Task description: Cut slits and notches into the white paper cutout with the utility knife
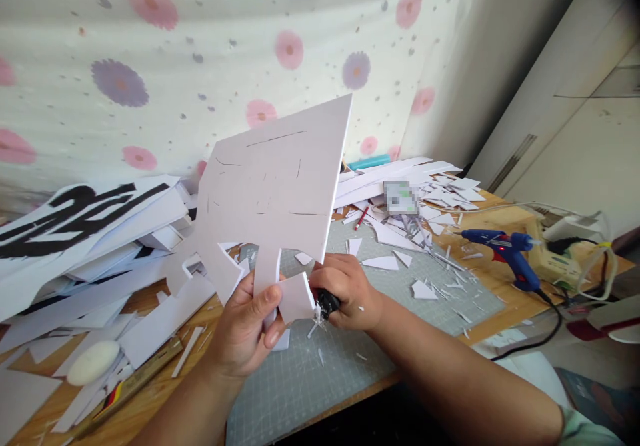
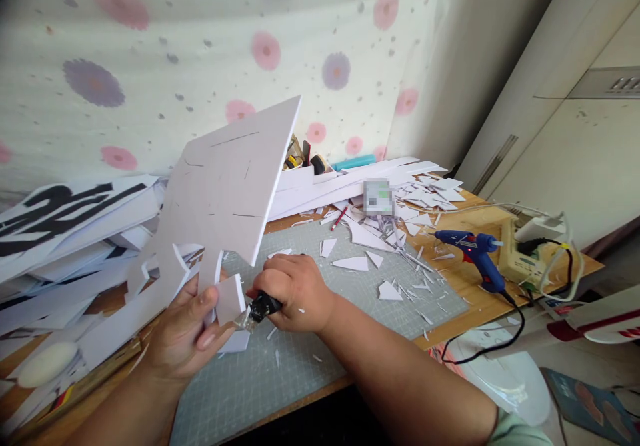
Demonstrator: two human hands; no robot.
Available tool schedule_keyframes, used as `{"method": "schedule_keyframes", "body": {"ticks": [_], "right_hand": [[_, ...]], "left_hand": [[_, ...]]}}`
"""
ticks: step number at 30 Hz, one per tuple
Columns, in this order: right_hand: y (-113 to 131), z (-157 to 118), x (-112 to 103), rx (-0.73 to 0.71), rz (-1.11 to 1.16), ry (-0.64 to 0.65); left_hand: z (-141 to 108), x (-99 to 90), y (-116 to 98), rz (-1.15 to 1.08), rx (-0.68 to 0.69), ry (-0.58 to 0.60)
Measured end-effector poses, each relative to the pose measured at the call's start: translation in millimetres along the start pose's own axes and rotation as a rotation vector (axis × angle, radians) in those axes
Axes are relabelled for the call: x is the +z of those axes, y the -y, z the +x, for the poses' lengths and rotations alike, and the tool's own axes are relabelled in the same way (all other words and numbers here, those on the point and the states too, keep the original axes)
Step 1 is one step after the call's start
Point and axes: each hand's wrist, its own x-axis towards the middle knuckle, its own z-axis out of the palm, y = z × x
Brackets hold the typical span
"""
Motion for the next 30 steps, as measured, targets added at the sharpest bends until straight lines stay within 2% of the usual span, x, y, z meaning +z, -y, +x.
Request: {"method": "schedule_keyframes", "body": {"ticks": [11,19,30], "right_hand": [[-1.2,-1.2,-0.1,0.076,-0.013,0.023],[2.9,0.1,2.1,0.052,0.017,-0.057],[1.6,-2.8,9.9,0.1,-0.046,-0.158]], "left_hand": [[-2.2,-2.2,1.5,0.019,-0.032,0.032],[-3.1,-2.2,2.9,0.055,-0.027,0.017],[-4.2,-0.9,5.4,0.087,-0.053,0.021]]}}
